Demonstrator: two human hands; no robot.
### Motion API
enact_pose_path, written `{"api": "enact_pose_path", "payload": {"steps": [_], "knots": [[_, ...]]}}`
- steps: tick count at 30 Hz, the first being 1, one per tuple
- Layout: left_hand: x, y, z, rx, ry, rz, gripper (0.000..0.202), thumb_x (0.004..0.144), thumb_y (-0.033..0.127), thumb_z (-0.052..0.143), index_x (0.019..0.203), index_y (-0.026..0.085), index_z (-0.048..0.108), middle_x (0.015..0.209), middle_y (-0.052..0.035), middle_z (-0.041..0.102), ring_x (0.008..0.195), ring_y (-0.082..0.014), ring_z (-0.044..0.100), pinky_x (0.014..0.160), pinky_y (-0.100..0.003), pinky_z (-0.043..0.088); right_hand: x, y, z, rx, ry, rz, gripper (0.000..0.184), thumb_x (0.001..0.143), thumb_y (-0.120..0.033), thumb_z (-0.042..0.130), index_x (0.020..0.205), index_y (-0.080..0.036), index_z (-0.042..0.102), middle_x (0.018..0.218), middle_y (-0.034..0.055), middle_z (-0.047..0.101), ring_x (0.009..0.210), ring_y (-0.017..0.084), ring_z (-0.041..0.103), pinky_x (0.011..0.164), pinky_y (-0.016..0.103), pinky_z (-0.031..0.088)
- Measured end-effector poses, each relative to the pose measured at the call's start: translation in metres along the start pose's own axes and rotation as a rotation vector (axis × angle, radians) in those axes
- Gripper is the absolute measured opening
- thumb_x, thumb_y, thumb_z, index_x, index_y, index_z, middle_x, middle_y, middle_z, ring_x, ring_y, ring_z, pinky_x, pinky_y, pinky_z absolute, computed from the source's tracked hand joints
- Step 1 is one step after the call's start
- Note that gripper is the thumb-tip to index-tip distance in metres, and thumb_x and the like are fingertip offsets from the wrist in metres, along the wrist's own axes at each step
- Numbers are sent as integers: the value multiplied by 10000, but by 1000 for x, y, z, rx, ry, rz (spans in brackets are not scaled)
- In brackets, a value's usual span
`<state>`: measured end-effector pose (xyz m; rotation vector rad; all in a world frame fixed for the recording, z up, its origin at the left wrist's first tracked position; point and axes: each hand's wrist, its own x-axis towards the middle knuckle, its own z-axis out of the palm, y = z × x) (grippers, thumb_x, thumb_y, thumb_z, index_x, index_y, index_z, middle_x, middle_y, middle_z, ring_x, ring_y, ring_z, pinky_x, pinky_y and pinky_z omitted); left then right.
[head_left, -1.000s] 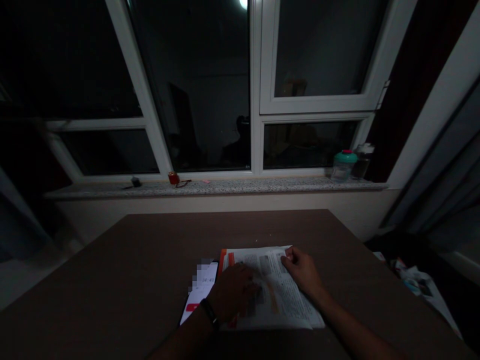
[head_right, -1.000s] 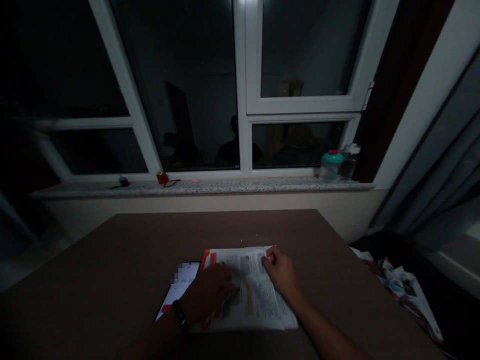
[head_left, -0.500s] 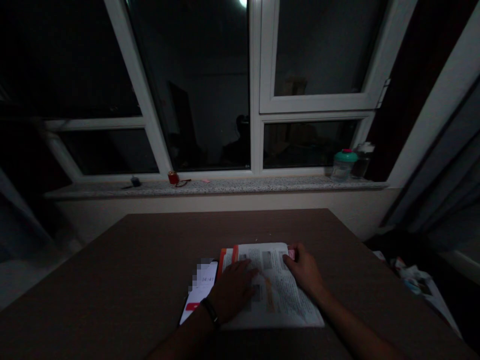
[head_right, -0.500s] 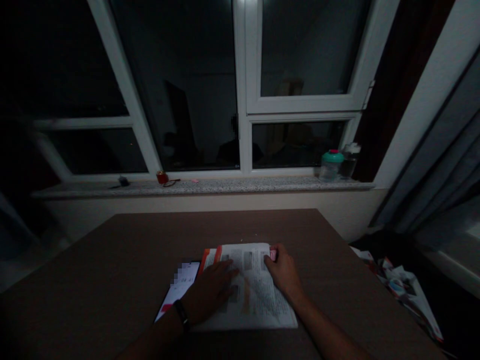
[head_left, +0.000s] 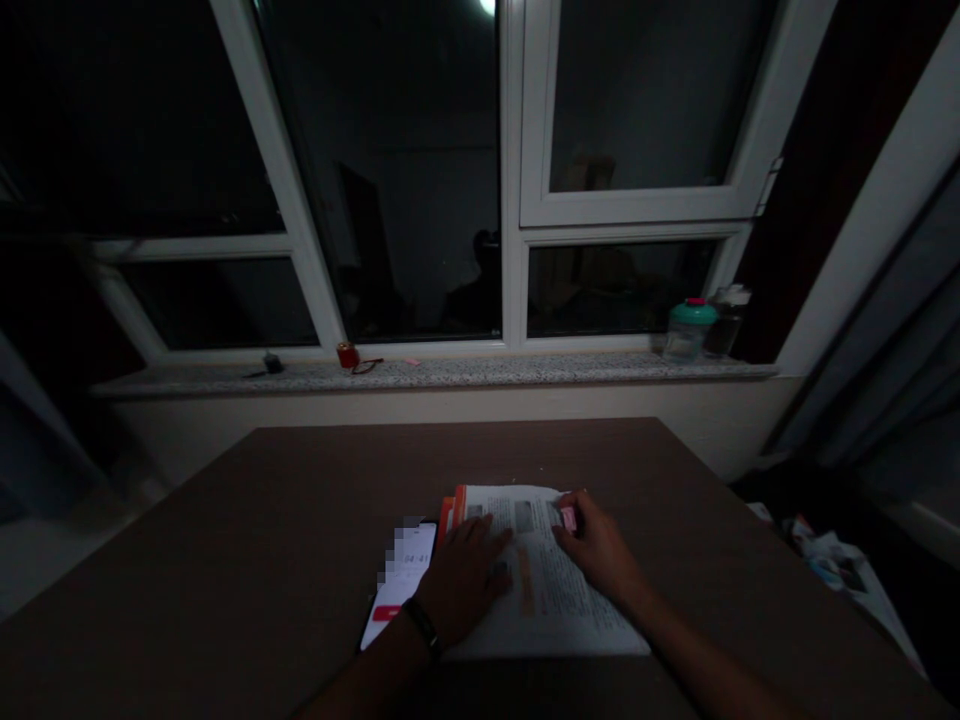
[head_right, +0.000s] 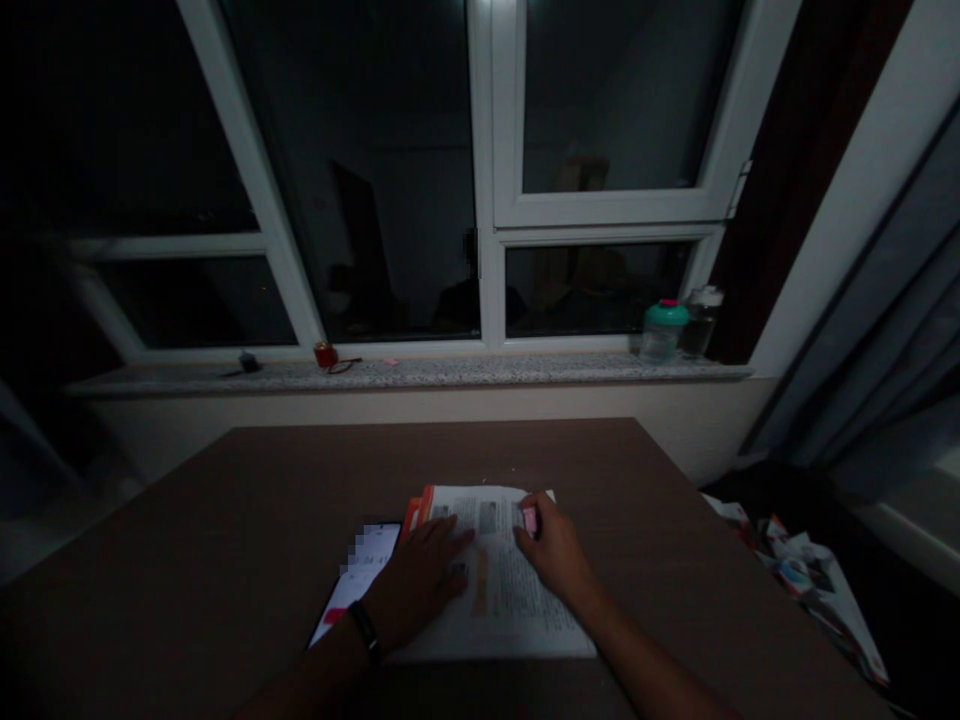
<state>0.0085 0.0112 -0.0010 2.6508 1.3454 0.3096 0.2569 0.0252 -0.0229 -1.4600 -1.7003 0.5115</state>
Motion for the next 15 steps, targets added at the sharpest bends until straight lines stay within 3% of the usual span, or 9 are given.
{"api": "enact_pose_path", "payload": {"steps": [9,15], "knots": [[-1,-1,-3,2,-11,44,546,898,351,667,1407,287,484,1455,-125,433,1342,-361,364,1087,-569,288,0,0,2,-41,-32,-62,326,701,-117,505,1012,-205,548,919,34,628,792,191,611,711,278,443],[-1,0,-6,11,-44,147,544,924,439,628,1422,300,457,1473,-117,411,1338,-359,371,1071,-559,323,2,2,4,11,-19,-102,341,652,-51,478,942,-213,555,857,7,612,755,172,596,687,255,431]]}}
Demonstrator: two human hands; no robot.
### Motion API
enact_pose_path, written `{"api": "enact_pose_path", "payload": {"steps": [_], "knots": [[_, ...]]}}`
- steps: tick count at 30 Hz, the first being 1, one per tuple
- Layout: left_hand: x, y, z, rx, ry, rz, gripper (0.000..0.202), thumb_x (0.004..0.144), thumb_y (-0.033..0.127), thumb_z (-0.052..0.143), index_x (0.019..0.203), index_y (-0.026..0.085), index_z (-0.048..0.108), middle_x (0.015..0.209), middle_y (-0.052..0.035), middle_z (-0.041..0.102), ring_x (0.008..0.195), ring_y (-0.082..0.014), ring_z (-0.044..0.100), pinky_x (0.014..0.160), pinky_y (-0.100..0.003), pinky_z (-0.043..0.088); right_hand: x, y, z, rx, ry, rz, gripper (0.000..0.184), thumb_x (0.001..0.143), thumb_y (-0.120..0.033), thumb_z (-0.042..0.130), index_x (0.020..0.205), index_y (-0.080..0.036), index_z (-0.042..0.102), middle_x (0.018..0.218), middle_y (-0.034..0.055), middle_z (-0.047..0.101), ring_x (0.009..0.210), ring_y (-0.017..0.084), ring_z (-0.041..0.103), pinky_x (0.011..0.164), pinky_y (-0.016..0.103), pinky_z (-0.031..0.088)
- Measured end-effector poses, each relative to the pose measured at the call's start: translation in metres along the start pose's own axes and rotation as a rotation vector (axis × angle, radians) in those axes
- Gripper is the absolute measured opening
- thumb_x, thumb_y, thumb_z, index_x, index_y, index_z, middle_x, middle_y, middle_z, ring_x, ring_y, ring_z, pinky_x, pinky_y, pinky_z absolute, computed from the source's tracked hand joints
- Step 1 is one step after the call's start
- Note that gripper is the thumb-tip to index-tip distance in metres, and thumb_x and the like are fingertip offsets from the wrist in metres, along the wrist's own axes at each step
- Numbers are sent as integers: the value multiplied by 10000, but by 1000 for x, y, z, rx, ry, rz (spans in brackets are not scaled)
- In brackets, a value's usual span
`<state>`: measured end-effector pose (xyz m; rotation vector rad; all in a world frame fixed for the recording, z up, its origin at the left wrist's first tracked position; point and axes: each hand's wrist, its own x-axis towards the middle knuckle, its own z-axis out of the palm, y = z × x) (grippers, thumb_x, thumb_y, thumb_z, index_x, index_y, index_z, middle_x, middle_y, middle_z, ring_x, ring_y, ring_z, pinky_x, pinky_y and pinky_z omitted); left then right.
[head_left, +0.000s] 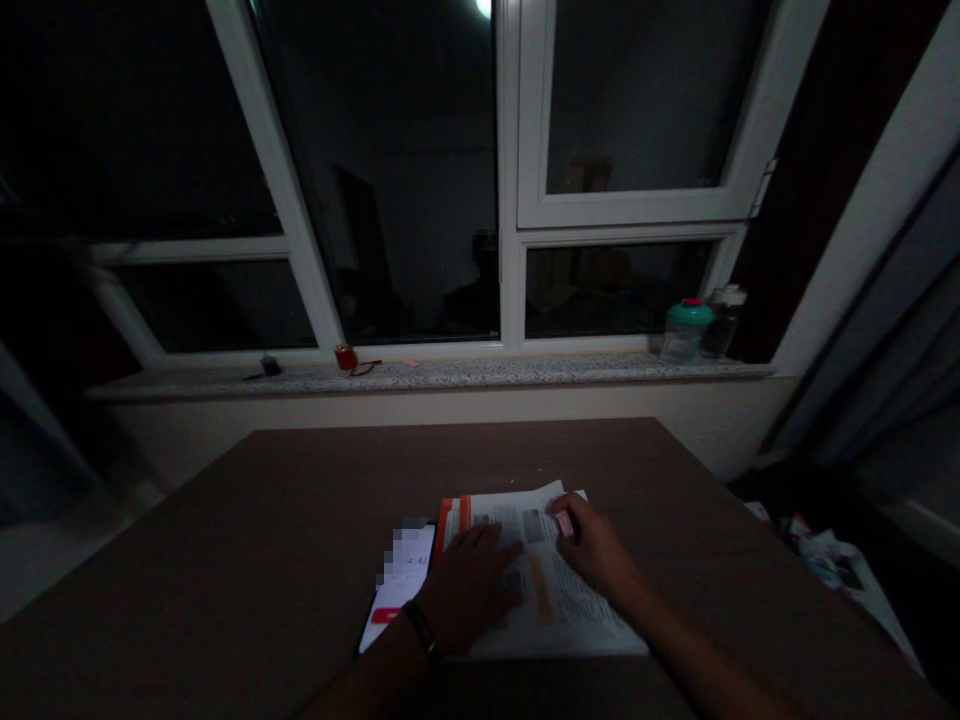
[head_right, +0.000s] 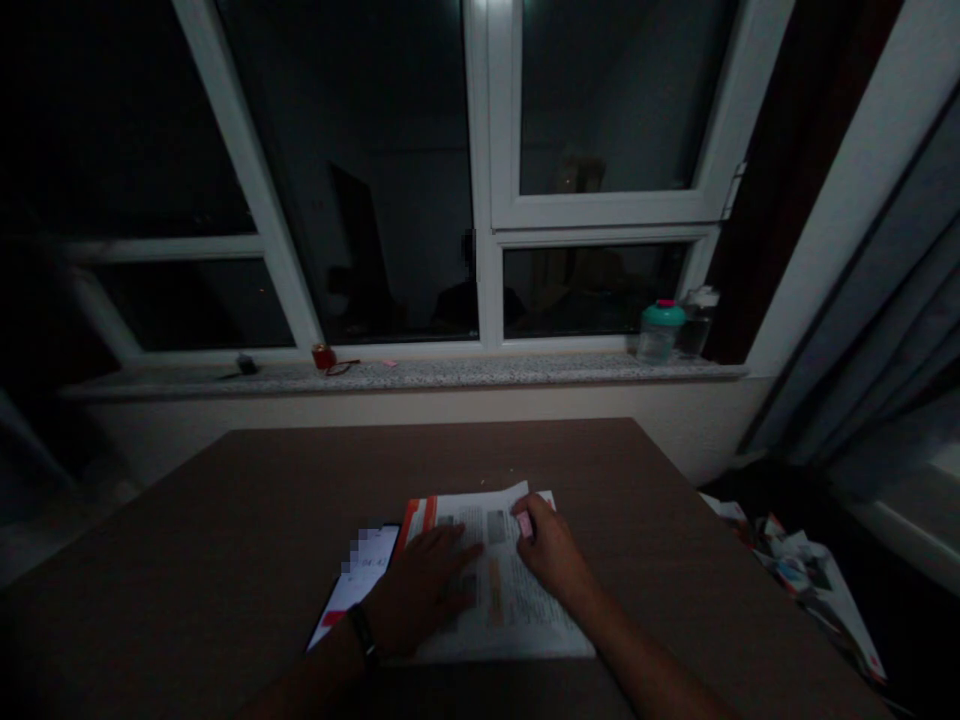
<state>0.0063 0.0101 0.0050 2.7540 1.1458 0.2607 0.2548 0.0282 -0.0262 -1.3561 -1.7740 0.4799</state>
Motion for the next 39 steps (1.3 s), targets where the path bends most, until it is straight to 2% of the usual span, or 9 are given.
{"api": "enact_pose_path", "payload": {"steps": [4,10,14,18,23,29,32,36,39], "knots": [[0,1,0,22,-6,49,560,919,450,627,1431,314,442,1496,-114,381,1347,-363,358,1068,-557,331,1,0,1,135,-16,40,334,648,-71,524,947,-216,560,817,-11,594,709,163,574,636,241,419],[-1,-1,4,1,-18,78,584,928,512,590,1453,338,404,1535,-92,328,1375,-364,319,1082,-558,315,1,-10,-1,409,-61,130,267,725,-204,622,983,-214,554,697,-55,514,615,145,503,558,226,374],[1,-2,8,-32,-25,96,583,953,478,561,1477,320,360,1555,-88,293,1396,-340,299,1108,-540,292,-2,-17,-3,335,-92,21,271,759,-182,594,1027,-219,572,690,-60,485,636,145,492,605,239,382],[3,-6,14,-82,-42,75,630,960,364,550,1513,234,280,1553,-102,299,1414,-290,281,1136,-489,283,-6,-23,-5,264,-118,-75,252,786,-170,563,1033,-219,579,829,-15,558,768,170,542,710,268,417],[2,-7,17,-188,2,65,673,922,330,587,1509,211,280,1560,-107,282,1429,-293,241,1149,-479,269,-8,-29,-8,250,-129,-138,233,823,-178,554,1052,-217,580,965,25,617,903,200,577,825,310,435],[3,-2,10,-425,99,-1,621,1031,265,343,1555,244,10,1585,-78,218,1414,-245,287,1156,-438,268,-12,-31,-7,285,-183,-190,263,826,-132,564,1069,-232,578,1047,29,639,986,200,592,881,310,438],[5,1,7,-435,128,22,604,1025,257,372,1552,278,80,1561,-62,268,1394,-248,317,1149,-434,283,-14,-33,-5,314,-213,-216,304,815,-110,576,1091,-237,571,1082,31,641,1020,199,595,909,311,437],[4,3,8,-374,91,75,625,994,218,439,1539,323,153,1542,-51,270,1370,-238,338,1127,-395,320,-15,-38,-5,349,-267,-232,309,813,-114,587,1098,-233,571,1100,39,639,1049,205,597,933,321,439],[3,1,11,-257,80,69,661,977,245,498,1538,329,157,1536,-68,275,1385,-278,291,1131,-469,287,-15,-40,-6,353,-293,-224,306,816,-132,599,1104,-230,571,1106,41,643,1062,209,597,937,322,439]]}}
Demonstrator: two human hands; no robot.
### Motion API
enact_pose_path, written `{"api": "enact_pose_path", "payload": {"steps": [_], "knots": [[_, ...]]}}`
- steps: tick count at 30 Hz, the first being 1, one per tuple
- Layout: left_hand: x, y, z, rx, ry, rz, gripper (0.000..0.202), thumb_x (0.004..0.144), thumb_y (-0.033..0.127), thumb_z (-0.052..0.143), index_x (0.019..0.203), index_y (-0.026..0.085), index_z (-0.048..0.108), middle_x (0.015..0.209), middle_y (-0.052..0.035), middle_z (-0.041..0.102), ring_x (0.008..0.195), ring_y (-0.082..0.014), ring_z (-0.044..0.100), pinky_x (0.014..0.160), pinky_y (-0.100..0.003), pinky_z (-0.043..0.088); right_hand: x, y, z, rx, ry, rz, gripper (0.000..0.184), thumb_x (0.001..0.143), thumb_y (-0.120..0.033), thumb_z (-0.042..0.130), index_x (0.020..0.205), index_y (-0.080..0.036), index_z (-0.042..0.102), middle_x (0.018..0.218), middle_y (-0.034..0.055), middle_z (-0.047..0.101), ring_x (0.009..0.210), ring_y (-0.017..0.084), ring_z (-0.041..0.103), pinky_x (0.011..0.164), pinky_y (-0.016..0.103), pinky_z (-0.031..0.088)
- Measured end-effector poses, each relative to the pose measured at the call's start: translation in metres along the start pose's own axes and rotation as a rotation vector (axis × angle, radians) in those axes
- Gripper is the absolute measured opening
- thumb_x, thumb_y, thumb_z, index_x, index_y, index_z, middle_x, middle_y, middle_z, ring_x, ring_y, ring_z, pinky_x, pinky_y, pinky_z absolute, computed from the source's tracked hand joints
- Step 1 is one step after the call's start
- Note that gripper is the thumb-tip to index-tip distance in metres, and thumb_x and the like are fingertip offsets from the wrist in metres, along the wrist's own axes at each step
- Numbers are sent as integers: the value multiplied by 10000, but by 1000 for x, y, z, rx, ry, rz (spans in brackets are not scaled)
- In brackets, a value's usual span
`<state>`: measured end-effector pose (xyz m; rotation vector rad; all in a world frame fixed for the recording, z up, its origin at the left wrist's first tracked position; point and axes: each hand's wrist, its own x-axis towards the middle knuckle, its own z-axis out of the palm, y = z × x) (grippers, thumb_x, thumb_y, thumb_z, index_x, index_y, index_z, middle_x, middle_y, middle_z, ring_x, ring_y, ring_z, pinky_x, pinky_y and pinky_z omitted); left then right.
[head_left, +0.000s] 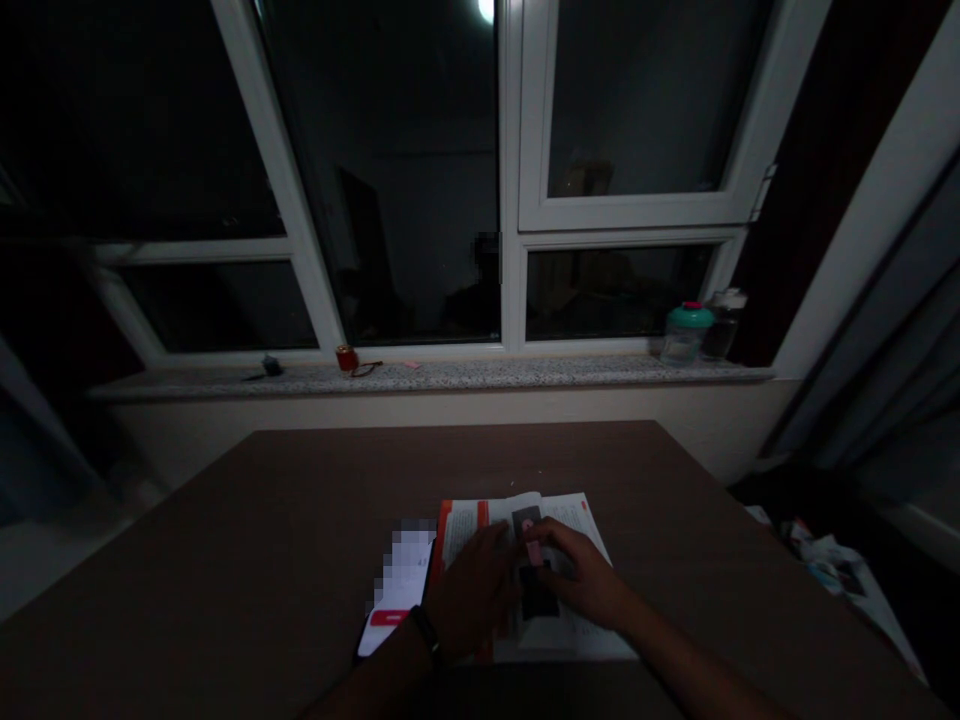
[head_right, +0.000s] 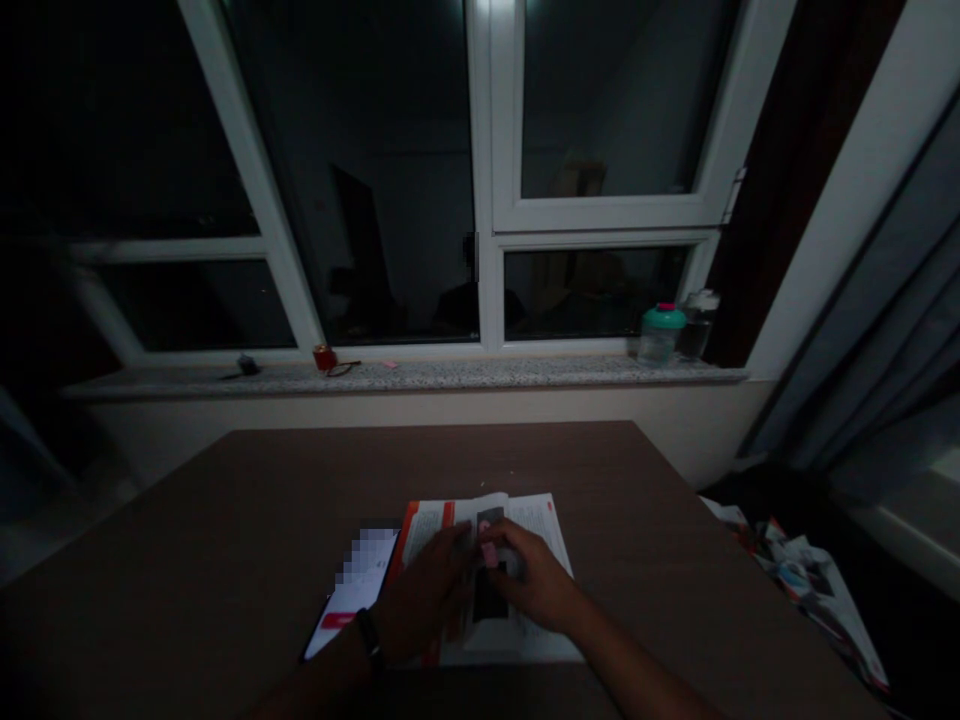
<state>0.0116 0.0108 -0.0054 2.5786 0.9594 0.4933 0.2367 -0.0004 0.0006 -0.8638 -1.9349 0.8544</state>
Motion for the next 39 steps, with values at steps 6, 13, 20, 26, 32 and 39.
{"api": "enact_pose_path", "payload": {"steps": [6,13,20,26,32,39], "knots": [[0,-3,2,131,-12,-35,692,930,252,593,1512,360,235,1536,-51,285,1380,-303,275,1116,-511,295,0,7,-1,-105,90,4,253,839,-171,582,1086,-226,578,1076,44,645,1024,211,596,902,317,447],[1,2,-5,102,-25,-68,590,923,268,607,1462,275,368,1505,-87,339,1387,-305,272,1121,-492,304,2,19,-10,-259,184,0,153,918,-203,471,1026,-225,578,951,36,638,875,191,602,784,292,462],[2,4,-5,83,-49,-97,515,932,268,569,1421,205,419,1480,-121,379,1380,-301,302,1120,-477,317,3,20,-13,-332,171,-39,191,935,-171,427,1005,-223,596,942,43,621,893,195,595,805,304,455],[0,-1,-2,47,-35,-83,530,932,275,564,1432,224,395,1497,-117,359,1376,-299,320,1109,-466,340,4,21,-13,-387,201,24,135,862,-133,463,868,-215,570,833,7,608,768,170,583,719,275,433],[1,-3,-3,44,-37,-50,547,935,264,546,1451,224,370,1520,-111,340,1394,-295,304,1121,-479,325,3,18,-17,-424,219,142,130,780,-113,474,797,-222,543,666,-41,555,616,147,547,581,238,364],[1,-5,-1,43,-27,-33,547,933,226,516,1459,232,363,1513,-94,363,1395,-284,311,1130,-472,322,2,15,-14,-351,145,41,169,873,-163,455,951,-225,592,859,7,645,780,174,602,704,270,439]]}}
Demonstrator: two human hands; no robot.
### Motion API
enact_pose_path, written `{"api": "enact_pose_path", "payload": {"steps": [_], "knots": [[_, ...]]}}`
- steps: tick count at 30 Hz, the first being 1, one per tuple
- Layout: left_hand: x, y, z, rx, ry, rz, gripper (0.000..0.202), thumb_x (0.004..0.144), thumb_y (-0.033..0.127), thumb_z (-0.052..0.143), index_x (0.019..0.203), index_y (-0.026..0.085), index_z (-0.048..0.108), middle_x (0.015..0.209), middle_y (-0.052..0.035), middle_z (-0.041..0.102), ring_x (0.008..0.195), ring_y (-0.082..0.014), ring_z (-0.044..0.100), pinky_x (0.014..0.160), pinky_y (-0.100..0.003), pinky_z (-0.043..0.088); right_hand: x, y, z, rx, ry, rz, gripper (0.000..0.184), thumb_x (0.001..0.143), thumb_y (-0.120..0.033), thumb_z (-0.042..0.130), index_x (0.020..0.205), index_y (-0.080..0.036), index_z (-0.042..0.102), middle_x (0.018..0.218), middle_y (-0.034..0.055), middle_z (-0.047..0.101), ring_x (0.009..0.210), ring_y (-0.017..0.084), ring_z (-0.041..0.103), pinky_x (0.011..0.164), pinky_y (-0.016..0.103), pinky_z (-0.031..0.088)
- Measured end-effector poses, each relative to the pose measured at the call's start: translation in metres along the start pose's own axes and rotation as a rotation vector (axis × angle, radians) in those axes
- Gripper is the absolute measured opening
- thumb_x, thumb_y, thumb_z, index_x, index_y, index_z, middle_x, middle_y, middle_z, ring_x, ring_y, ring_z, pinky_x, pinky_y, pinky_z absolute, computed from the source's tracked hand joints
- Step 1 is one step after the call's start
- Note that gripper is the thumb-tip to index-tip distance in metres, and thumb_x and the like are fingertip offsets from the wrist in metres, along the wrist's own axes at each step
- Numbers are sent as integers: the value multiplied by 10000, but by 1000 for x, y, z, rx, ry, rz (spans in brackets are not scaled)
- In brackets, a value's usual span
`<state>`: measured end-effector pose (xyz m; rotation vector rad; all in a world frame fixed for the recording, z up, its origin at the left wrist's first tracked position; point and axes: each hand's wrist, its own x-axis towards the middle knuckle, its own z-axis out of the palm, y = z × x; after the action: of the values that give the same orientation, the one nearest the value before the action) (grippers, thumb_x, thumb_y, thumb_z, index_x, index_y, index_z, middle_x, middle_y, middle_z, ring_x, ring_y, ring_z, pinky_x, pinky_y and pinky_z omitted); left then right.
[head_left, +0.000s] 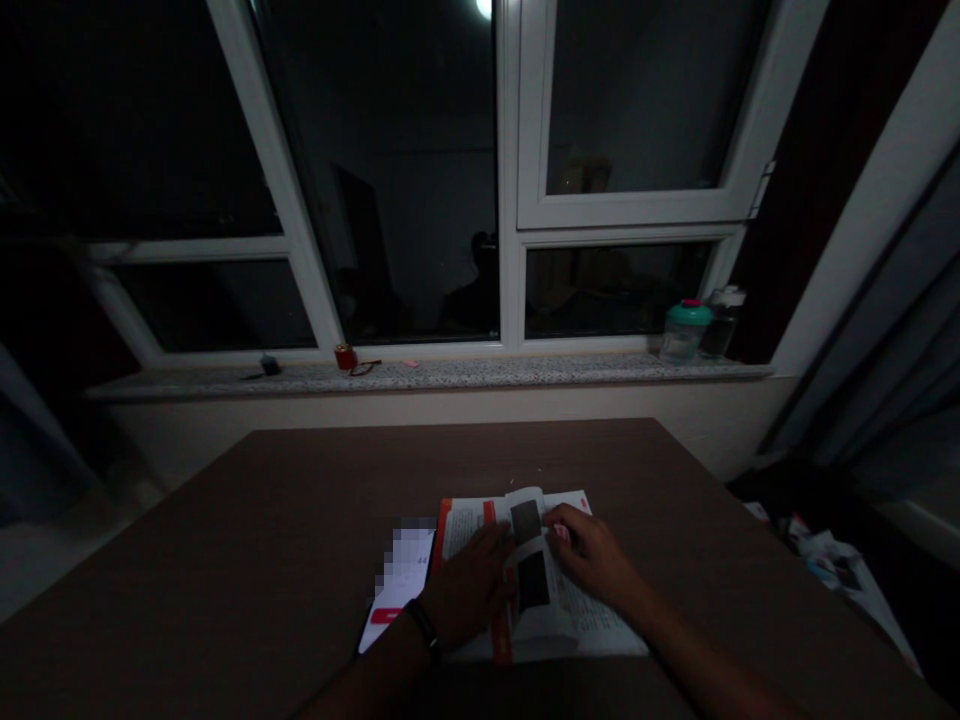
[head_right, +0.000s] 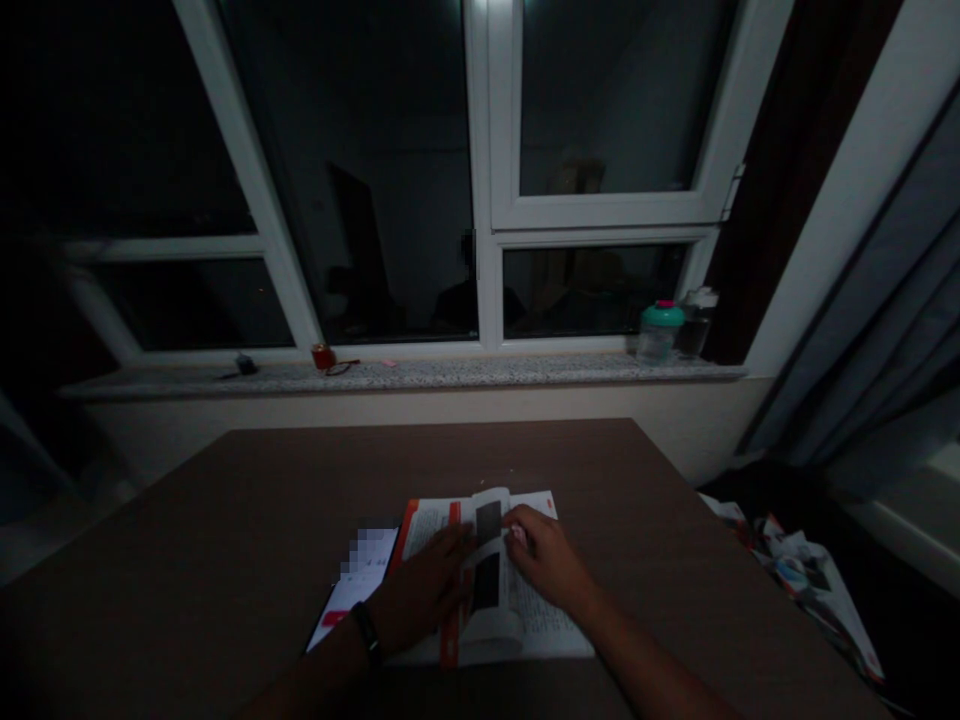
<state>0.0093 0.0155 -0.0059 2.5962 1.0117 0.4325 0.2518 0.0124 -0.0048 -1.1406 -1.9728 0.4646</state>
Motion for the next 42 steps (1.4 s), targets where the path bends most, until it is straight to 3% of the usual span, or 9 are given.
{"api": "enact_pose_path", "payload": {"steps": [7,15,19,23,29,42], "knots": [[-1,0,1,13,7,-8,498,958,253,501,1440,227,378,1516,-106,350,1385,-277,338,1121,-454,338,-1,5,4,-22,24,-83,246,820,-129,548,1047,-222,573,990,50,620,962,220,582,856,338,460],[0,2,-1,78,31,-18,462,934,241,523,1386,228,428,1467,-105,404,1349,-287,371,1103,-460,340,-2,9,5,4,-63,-84,337,833,-129,565,1150,-239,578,1063,69,611,1037,240,570,910,378,465],[-1,6,-4,175,125,-143,390,934,243,518,1319,203,470,1316,-107,501,1203,-294,463,1032,-464,375,-3,7,4,-2,-69,-87,354,829,-123,573,1162,-243,583,1070,74,613,1044,246,570,918,389,469],[0,10,-6,197,131,-235,380,962,287,478,1321,165,459,1224,-120,533,1121,-302,482,987,-460,381,-3,7,4,-10,-74,-96,364,826,-109,566,1164,-244,578,1071,72,614,1047,244,570,919,391,471],[1,13,-4,128,144,-180,431,954,315,522,1356,199,418,1253,-93,538,1125,-279,489,988,-418,379,-2,4,1,-13,-87,-92,350,825,-110,566,1150,-239,583,1050,72,612,1030,244,568,904,384,472],[0,8,-1,128,143,-90,566,936,335,572,1430,192,337,1397,-112,477,1280,-290,418,1079,-451,329,-3,2,7,-40,-139,-98,345,827,-101,570,1146,-233,576,1039,63,597,1017,232,547,889,357,458]]}}
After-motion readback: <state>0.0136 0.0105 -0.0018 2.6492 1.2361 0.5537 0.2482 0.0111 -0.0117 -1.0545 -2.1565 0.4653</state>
